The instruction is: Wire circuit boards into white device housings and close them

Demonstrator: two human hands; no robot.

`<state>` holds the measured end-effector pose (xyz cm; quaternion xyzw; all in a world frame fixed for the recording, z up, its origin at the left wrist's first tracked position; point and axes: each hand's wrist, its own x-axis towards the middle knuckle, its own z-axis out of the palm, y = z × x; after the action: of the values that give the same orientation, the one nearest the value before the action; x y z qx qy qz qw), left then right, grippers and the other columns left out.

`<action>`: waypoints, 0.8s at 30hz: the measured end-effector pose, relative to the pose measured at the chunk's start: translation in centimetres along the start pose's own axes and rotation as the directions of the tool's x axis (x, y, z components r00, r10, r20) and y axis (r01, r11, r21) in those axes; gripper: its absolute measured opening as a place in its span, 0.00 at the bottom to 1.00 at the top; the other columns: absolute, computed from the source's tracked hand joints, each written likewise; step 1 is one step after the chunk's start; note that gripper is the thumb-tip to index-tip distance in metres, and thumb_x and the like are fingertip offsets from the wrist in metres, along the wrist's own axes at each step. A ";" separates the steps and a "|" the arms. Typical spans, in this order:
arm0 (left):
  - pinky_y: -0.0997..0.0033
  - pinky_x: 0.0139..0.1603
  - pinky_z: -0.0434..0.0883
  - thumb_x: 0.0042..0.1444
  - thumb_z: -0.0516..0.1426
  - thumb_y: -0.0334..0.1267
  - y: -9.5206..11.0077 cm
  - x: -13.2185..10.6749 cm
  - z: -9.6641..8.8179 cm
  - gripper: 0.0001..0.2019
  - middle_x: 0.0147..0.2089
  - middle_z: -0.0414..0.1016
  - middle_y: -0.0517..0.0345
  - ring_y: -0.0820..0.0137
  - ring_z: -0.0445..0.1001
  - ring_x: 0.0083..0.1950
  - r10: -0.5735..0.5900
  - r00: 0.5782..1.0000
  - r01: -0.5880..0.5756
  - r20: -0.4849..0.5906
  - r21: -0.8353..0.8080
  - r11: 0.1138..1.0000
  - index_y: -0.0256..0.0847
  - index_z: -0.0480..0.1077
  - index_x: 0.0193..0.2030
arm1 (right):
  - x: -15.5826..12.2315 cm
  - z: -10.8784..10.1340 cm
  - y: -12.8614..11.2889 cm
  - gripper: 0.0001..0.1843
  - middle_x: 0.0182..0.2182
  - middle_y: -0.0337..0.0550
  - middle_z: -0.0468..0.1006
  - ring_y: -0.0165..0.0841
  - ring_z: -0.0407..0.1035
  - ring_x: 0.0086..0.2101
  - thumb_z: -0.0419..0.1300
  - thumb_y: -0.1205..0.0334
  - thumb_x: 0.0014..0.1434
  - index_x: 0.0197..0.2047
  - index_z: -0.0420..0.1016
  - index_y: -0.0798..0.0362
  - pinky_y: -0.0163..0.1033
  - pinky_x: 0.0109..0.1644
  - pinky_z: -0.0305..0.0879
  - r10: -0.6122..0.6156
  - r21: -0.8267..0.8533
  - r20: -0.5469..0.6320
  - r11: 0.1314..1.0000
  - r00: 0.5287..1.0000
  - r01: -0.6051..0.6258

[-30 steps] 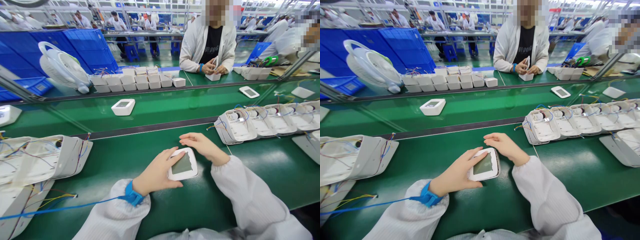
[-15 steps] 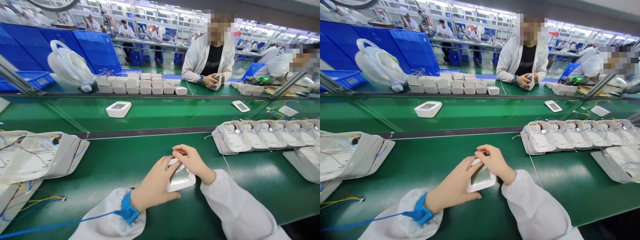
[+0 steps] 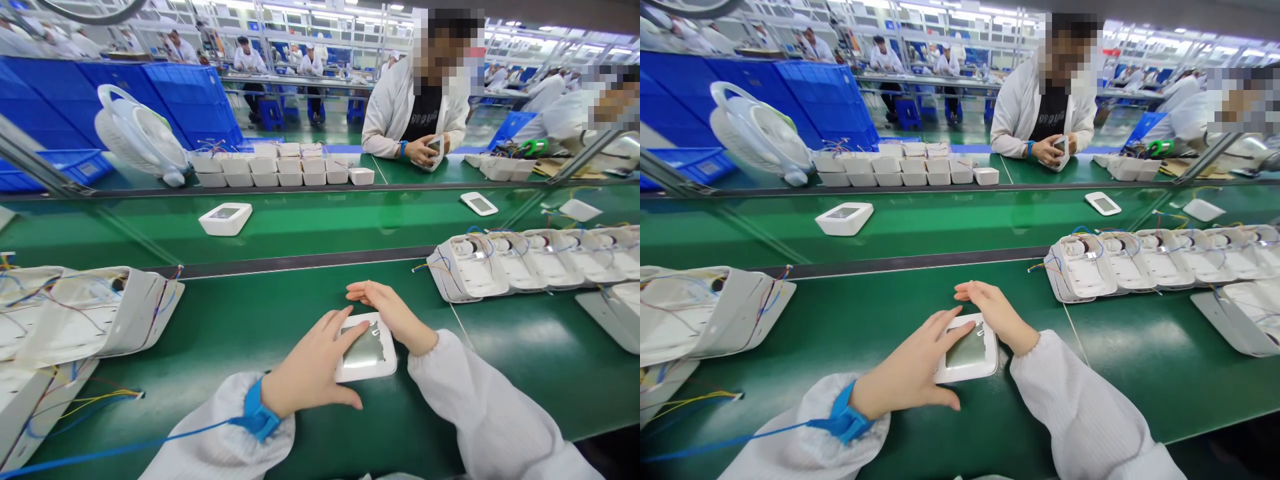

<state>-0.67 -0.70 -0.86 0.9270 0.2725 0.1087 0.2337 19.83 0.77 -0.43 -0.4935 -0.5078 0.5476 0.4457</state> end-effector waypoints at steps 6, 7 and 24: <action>0.40 0.63 0.63 0.52 0.64 0.40 0.5 0.2 1.1 0.36 0.64 0.60 0.36 0.46 0.61 0.64 -0.002 0.925 0.056 -0.380 0.130 0.990 0.38 0.57 0.66 | -1.0 0.9 -0.4 0.27 0.55 0.51 0.74 0.44 0.69 0.54 0.56 0.41 0.62 0.55 0.72 0.52 0.53 0.59 0.63 -0.118 -0.381 -0.190 0.924 0.975 0.037; 0.39 0.64 0.62 0.53 0.64 0.41 0.3 0.1 1.1 0.35 0.64 0.60 0.35 0.45 0.60 0.64 0.019 0.899 0.058 -0.438 0.161 0.985 0.38 0.57 0.66 | -1.2 1.0 -0.3 0.27 0.55 0.51 0.74 0.45 0.69 0.54 0.56 0.42 0.62 0.56 0.71 0.51 0.53 0.58 0.63 -0.151 -0.446 -0.208 0.894 0.966 0.044; 0.70 0.31 0.71 0.68 0.49 0.45 -0.5 -0.5 -0.3 0.18 0.30 0.79 0.57 0.69 0.76 0.28 -0.040 0.815 0.060 -0.578 0.016 0.998 0.35 0.71 0.54 | -2.1 1.3 0.2 0.19 0.43 0.49 0.79 0.41 0.74 0.42 0.55 0.47 0.63 0.49 0.73 0.52 0.45 0.46 0.70 -0.526 -0.613 -0.065 0.692 0.848 0.382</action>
<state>-1.45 -0.48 -0.86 0.8469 0.3564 0.3735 0.1272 18.79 -1.50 -0.40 -0.5241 -0.6995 0.1759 0.4529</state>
